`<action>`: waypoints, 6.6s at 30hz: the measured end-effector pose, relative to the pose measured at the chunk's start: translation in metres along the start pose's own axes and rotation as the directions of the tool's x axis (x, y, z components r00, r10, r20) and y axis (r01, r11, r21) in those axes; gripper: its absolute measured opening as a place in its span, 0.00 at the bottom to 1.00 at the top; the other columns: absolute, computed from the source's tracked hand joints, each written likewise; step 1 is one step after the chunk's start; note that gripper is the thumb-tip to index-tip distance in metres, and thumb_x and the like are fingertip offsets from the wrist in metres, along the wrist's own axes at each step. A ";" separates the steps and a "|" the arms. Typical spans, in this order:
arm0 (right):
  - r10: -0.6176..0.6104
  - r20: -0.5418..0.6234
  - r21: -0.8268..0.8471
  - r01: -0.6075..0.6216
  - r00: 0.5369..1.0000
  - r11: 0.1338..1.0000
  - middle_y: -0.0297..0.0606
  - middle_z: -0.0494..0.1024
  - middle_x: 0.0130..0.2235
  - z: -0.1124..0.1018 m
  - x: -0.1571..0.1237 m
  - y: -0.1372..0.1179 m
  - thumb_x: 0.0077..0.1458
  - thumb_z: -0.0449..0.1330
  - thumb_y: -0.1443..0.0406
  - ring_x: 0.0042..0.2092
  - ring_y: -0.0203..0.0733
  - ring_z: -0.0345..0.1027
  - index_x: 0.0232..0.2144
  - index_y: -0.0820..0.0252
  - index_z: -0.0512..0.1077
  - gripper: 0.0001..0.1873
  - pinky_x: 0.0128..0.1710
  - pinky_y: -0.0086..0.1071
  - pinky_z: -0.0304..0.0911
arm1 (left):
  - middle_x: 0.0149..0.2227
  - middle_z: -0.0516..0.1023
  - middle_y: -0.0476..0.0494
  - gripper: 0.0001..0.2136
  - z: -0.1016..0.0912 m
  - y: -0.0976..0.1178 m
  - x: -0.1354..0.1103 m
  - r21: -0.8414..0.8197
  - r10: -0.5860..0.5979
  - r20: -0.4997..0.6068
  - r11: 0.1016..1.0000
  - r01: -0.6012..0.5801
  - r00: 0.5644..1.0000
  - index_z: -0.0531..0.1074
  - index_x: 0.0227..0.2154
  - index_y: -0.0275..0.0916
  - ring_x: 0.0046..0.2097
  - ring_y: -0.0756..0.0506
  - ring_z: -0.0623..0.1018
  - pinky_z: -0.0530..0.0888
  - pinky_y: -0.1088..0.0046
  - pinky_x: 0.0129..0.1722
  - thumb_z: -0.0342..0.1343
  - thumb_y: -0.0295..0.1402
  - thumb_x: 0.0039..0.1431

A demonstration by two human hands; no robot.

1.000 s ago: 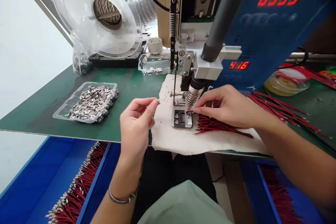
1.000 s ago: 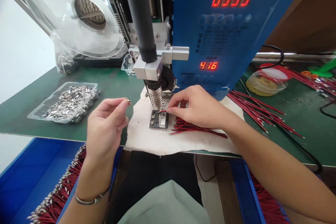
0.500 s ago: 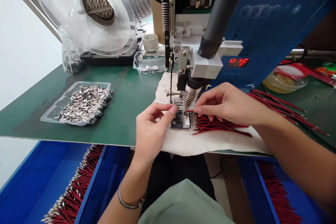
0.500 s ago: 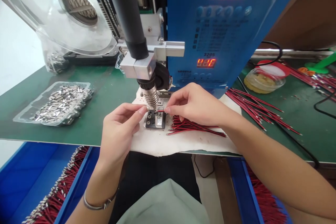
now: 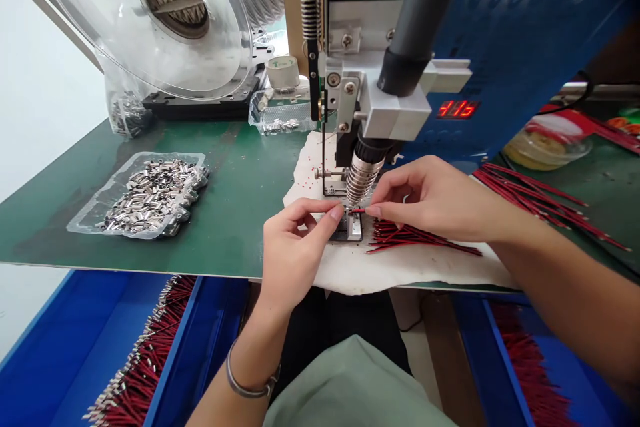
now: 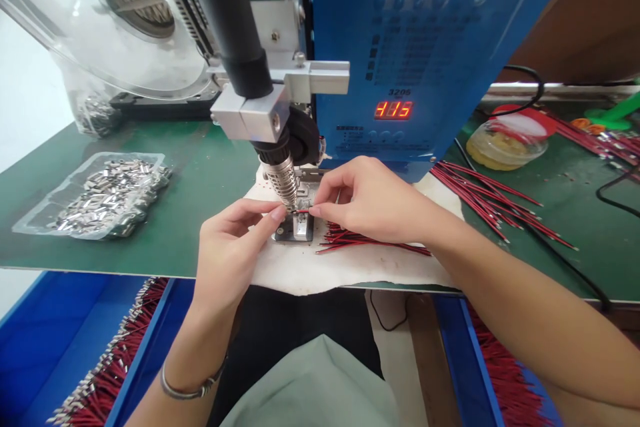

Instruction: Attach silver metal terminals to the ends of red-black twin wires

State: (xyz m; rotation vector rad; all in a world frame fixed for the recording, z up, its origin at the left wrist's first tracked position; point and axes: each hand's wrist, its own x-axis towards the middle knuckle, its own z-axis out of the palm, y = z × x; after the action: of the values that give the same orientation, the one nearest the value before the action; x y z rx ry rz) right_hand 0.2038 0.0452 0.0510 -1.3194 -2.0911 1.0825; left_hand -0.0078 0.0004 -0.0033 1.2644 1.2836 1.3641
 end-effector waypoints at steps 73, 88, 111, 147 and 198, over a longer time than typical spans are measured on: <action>-0.091 -0.153 -0.187 0.062 0.984 0.980 0.33 0.82 0.26 0.013 -0.009 -0.006 0.58 0.63 0.62 0.24 0.37 0.70 0.28 0.55 0.82 0.09 0.27 0.33 0.60 | 0.28 0.79 0.46 0.07 0.001 0.003 0.003 0.062 -0.046 0.007 0.997 0.045 0.999 0.85 0.31 0.41 0.28 0.51 0.70 0.64 0.74 0.27 0.71 0.39 0.55; -0.119 -0.174 -0.199 0.084 0.977 0.976 0.32 0.82 0.28 0.015 -0.012 -0.008 0.59 0.63 0.63 0.25 0.36 0.69 0.29 0.55 0.82 0.09 0.28 0.32 0.61 | 0.28 0.80 0.46 0.07 0.001 0.003 0.002 0.070 -0.034 -0.001 0.997 0.033 0.999 0.85 0.31 0.41 0.28 0.51 0.70 0.64 0.74 0.28 0.71 0.39 0.55; -0.105 -0.214 -0.185 0.065 0.971 0.981 0.31 0.82 0.26 0.017 -0.011 -0.008 0.56 0.63 0.66 0.24 0.36 0.71 0.28 0.55 0.83 0.09 0.28 0.32 0.63 | 0.26 0.79 0.48 0.06 0.002 0.002 0.003 0.060 -0.029 -0.003 0.998 0.029 1.000 0.86 0.30 0.43 0.28 0.52 0.70 0.64 0.76 0.28 0.71 0.38 0.55; -0.059 -0.195 -0.188 0.021 0.979 0.982 0.30 0.81 0.26 0.017 -0.013 -0.009 0.58 0.63 0.63 0.24 0.35 0.69 0.28 0.55 0.82 0.09 0.27 0.31 0.62 | 0.29 0.80 0.45 0.07 0.001 0.004 0.003 0.095 -0.013 0.000 0.995 0.013 1.000 0.86 0.32 0.40 0.28 0.50 0.70 0.64 0.73 0.26 0.70 0.38 0.56; -0.409 -0.056 -0.375 0.360 0.911 0.854 0.31 0.83 0.32 0.004 -0.006 0.007 0.62 0.63 0.61 0.31 0.39 0.74 0.33 0.50 0.83 0.08 0.33 0.35 0.63 | 0.27 0.78 0.50 0.06 -0.006 -0.002 -0.001 0.054 0.026 0.093 0.998 -0.031 0.995 0.84 0.32 0.45 0.27 0.52 0.63 0.62 0.75 0.26 0.69 0.41 0.58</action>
State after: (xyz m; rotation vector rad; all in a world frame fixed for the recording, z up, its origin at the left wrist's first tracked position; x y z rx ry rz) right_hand 0.2069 0.0400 0.0434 -1.0130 -2.3861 0.4431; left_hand -0.0137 -0.0015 -0.0052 1.3722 1.2513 1.2828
